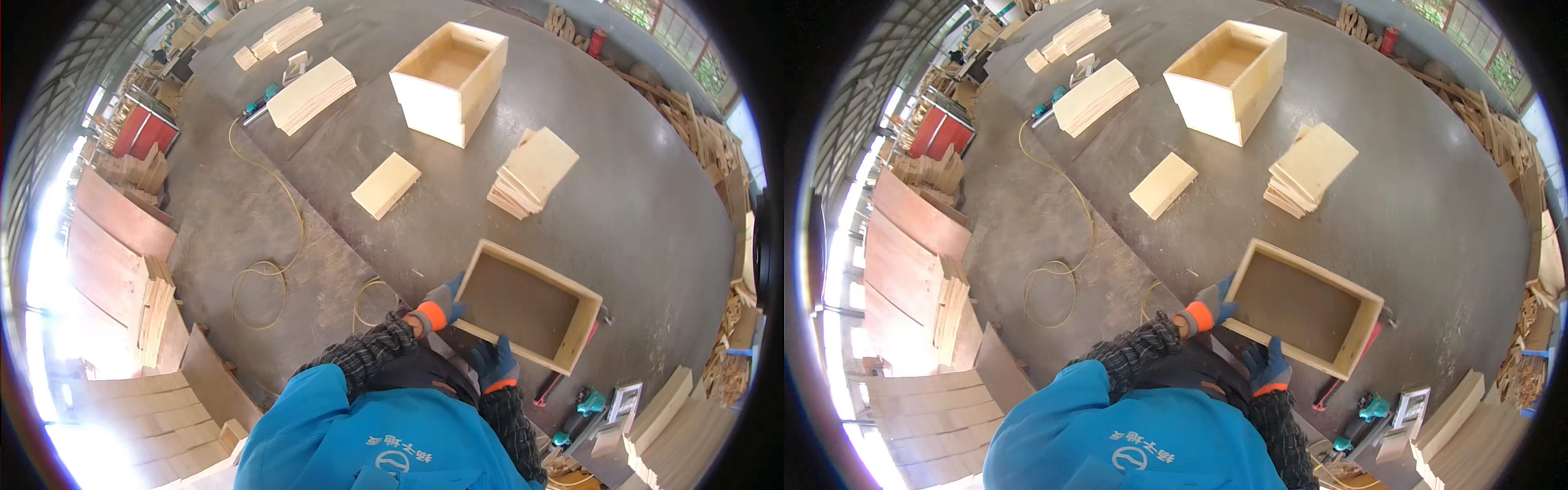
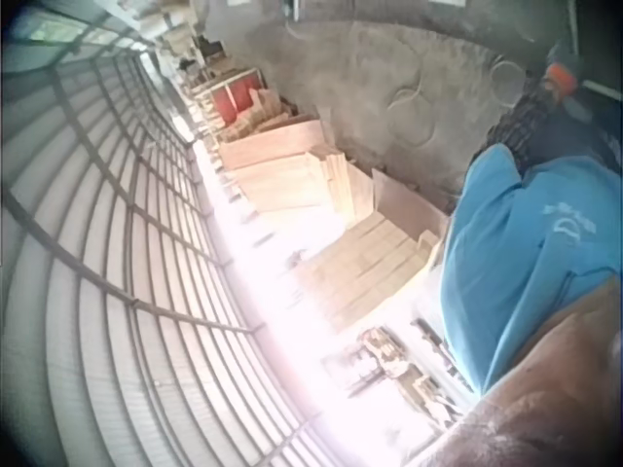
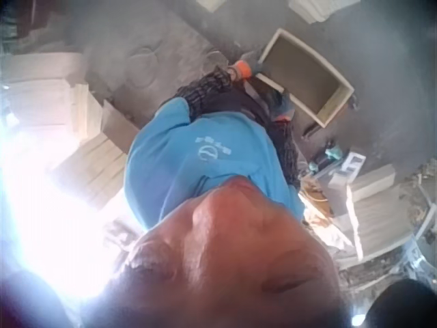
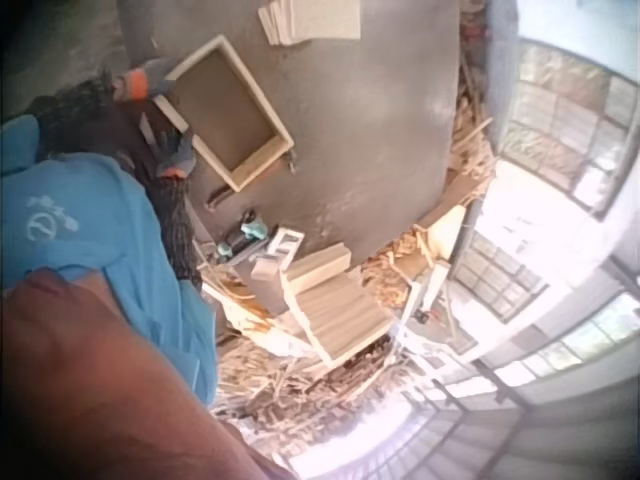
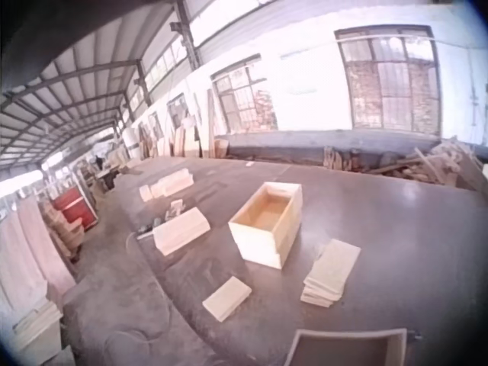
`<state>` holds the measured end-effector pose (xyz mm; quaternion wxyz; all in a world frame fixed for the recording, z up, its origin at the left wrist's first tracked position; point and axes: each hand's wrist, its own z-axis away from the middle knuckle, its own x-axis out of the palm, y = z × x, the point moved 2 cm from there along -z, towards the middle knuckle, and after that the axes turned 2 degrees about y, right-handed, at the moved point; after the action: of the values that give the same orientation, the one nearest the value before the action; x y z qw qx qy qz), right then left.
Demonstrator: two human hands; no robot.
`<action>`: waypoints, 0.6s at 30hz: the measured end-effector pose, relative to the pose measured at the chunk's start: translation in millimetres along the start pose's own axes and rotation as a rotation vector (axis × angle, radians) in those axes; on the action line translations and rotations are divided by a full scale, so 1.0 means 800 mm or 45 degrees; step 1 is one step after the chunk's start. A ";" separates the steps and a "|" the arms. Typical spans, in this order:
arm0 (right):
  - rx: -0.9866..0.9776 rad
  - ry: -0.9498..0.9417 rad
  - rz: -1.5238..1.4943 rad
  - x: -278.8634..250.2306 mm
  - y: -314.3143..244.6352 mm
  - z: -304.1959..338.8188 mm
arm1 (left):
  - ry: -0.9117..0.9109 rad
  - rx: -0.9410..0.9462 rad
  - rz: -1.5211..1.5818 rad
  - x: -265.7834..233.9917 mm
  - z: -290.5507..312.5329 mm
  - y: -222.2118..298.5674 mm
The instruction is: Assembling wooden boxes by fastening wood panels together using a pneumatic nail gun and a hammer.
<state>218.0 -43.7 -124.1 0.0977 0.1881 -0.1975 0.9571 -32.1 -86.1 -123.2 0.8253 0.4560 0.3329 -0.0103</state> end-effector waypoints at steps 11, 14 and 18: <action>-0.023 0.528 0.299 0.007 0.008 0.002 | 0.993 0.208 1.100 -0.326 -0.213 -0.174; -0.039 0.615 0.360 -0.003 0.010 0.014 | 1.388 -0.018 0.401 -0.515 -0.278 -0.268; -0.242 0.983 0.621 -0.020 0.012 0.019 | 1.558 -0.104 -0.229 -0.661 -0.329 -0.317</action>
<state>235.1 -60.3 -120.8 -0.0471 -0.2436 -0.2720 0.9297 -667.2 -186.4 -112.2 0.4976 0.3176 0.7830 0.1961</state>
